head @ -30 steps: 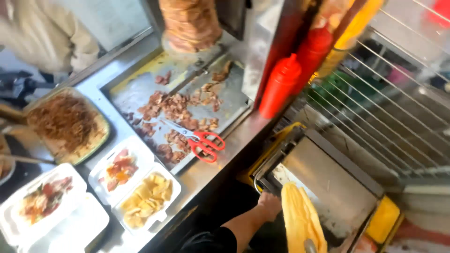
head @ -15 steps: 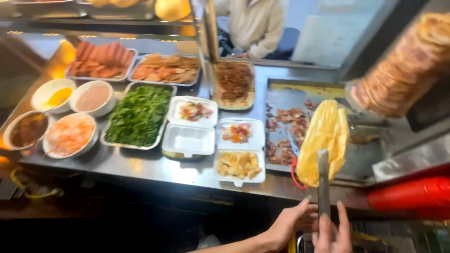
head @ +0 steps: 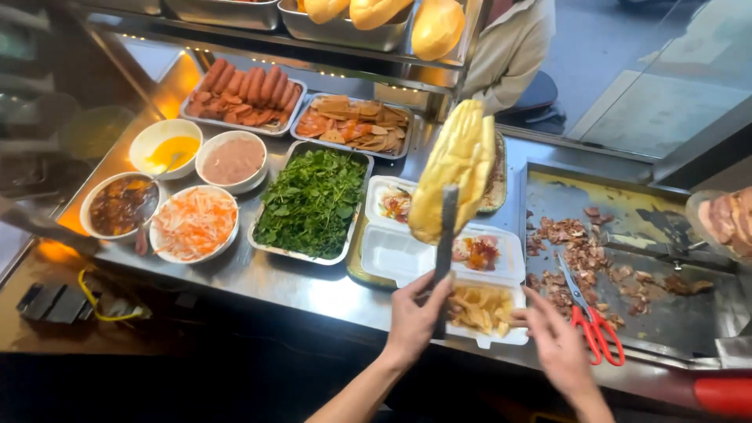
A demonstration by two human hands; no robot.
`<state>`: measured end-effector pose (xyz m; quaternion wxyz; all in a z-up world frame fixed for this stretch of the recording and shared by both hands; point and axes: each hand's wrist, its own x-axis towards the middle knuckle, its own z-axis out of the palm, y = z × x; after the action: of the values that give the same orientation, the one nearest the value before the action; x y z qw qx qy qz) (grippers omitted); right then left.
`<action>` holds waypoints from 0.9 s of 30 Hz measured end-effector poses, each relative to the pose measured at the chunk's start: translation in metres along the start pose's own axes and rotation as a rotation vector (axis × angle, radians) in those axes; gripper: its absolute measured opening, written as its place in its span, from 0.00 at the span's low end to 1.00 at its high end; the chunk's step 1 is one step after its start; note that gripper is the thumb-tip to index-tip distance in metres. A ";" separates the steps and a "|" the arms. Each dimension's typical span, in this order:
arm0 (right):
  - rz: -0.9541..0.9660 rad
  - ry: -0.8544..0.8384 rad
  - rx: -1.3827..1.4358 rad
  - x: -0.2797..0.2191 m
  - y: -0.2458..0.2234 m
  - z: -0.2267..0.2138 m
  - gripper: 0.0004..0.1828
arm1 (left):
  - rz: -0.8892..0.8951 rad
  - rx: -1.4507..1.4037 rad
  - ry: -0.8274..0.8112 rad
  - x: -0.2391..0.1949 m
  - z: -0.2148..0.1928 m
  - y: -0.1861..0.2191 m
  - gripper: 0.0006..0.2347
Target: Preparing a kebab sandwich by toasting bread, adding ingredients, and applying sauce.
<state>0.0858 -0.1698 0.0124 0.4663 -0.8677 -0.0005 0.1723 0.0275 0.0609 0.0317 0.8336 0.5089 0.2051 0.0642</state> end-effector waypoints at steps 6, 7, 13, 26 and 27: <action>0.263 0.369 -1.015 0.051 0.218 -0.100 0.34 | -0.026 0.152 0.133 0.032 -0.082 -0.021 0.10; 0.270 0.369 -1.021 0.049 0.205 -0.100 0.34 | -0.033 0.149 0.129 0.036 -0.085 -0.022 0.10; 0.391 0.154 -1.072 0.063 0.194 -0.105 0.37 | 0.040 0.245 0.184 0.055 -0.114 -0.031 0.10; 0.779 -0.105 -0.665 0.095 0.116 -0.118 0.43 | 0.064 0.198 0.116 0.077 -0.170 -0.005 0.12; 0.881 0.052 -0.405 0.091 0.101 -0.120 0.38 | 0.052 0.193 0.086 0.074 -0.172 -0.001 0.13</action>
<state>0.1907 -0.3091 -0.0359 0.1708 -0.8626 0.3453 0.3279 0.0245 0.2254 -0.0582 0.7693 0.5885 0.2328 0.0874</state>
